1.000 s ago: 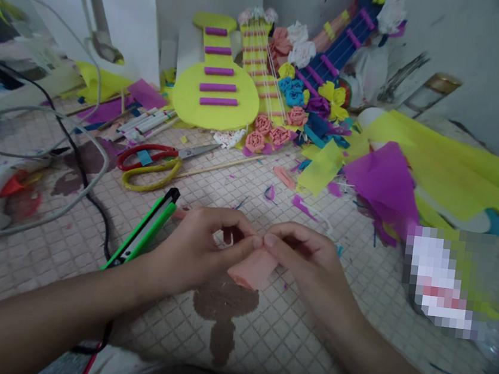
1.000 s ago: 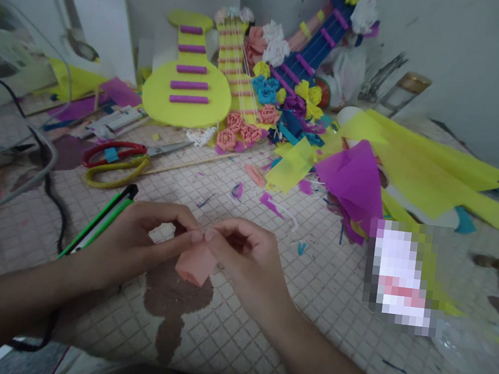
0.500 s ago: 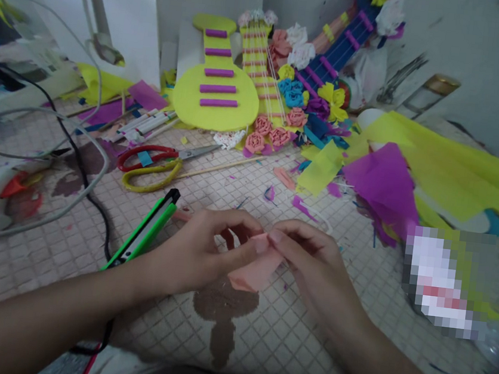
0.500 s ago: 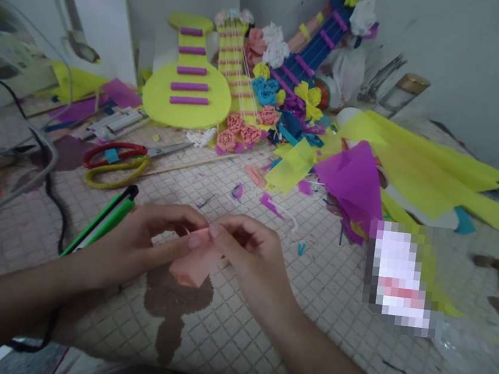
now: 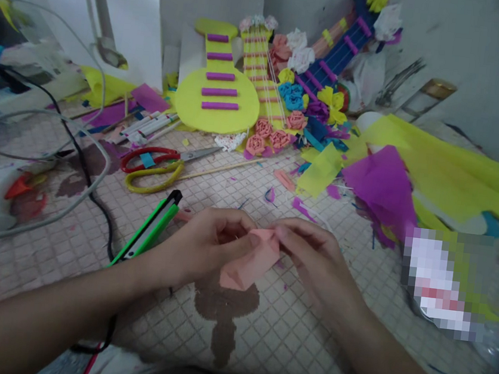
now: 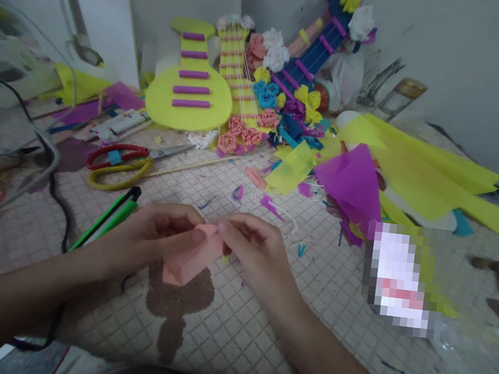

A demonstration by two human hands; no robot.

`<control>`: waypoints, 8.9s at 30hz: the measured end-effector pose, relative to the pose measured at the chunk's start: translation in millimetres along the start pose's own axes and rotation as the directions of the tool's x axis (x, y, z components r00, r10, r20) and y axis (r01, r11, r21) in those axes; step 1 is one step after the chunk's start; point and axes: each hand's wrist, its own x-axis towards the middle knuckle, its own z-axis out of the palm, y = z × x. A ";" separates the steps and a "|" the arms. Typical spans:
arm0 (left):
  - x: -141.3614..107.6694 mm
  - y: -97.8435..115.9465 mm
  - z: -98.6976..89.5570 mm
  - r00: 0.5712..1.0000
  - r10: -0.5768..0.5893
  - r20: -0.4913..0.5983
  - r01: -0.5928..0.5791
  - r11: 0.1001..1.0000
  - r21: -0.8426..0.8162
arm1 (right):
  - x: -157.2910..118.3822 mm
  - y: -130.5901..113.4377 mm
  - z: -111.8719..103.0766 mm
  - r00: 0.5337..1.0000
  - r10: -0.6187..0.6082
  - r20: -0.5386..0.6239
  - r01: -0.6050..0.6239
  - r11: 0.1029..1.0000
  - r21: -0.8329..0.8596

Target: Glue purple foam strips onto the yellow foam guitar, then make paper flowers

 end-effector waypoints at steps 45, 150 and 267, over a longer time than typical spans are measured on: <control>-56.1 -55.7 21.7 0.729 0.668 -0.149 -0.135 0.354 0.925 | -40.6 24.0 2.5 0.615 -0.760 0.213 0.498 0.164 -0.851; -29.0 -63.8 9.7 0.830 0.446 -0.337 0.015 0.585 0.811 | -13.3 40.9 7.3 0.908 -0.402 0.120 0.316 0.469 -0.825; -57.3 -54.6 7.9 0.825 0.533 -0.191 -0.136 0.514 0.847 | 16.2 32.2 -16.5 0.548 -0.543 0.636 0.734 -0.052 -0.677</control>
